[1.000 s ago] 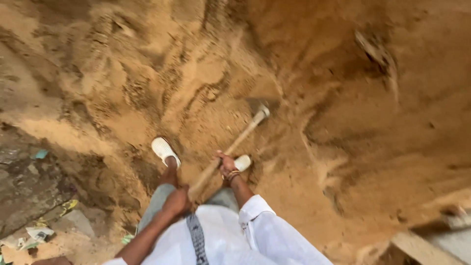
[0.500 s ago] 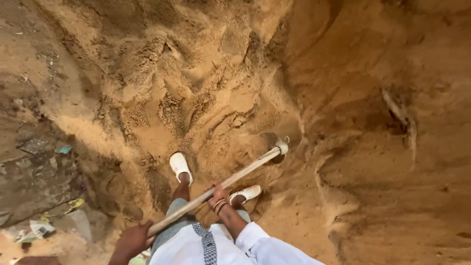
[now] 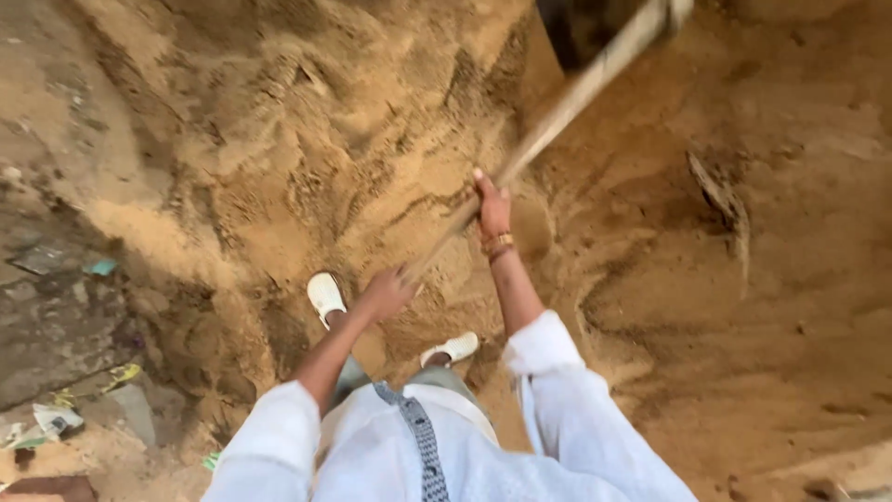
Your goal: The person stands in a sand pit and repeatedly strikes and scrapes the sand wall with a long-handled hoe, loosening sand that falls to the ground. They occasionally reposition their feet and move the hoe to different spots on the wall while a metal basin sits nearby.
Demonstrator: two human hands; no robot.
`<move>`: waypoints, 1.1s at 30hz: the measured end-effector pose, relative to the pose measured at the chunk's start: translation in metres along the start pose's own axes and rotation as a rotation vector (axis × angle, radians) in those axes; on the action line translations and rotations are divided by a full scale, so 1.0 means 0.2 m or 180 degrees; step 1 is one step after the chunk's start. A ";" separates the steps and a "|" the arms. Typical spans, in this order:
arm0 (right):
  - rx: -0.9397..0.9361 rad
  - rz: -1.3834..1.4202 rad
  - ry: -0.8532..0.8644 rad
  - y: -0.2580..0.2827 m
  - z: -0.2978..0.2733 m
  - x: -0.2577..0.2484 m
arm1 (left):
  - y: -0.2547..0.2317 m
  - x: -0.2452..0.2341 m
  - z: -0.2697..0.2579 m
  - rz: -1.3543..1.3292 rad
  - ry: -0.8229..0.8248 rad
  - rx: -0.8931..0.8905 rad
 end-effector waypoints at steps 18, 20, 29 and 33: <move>0.1458 -0.2044 0.1012 -1.70 -0.69 -0.59 | 0.29 1.03 -0.64 -0.2343 -0.0105 -0.2253; 0.2191 -0.0346 0.1146 -1.67 -0.78 -0.56 | 0.45 1.18 -0.61 -0.2806 -0.0232 -0.1986; 0.2271 -0.0685 0.1473 -1.55 -0.61 -0.65 | 0.49 1.27 -0.30 0.0241 0.1046 -0.1044; 0.2136 -0.1095 0.1543 -1.49 -0.73 -0.57 | 0.31 1.13 -0.44 0.1535 0.1688 0.0568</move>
Point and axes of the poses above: each hand's wrist, its own z-axis towards the middle knuckle, its own x-axis out of the palm, y = z × x, the point moved 4 cm from there along z, towards the middle knuckle, and after that the axes turned 4 degrees about y, right-handed, at the moved point
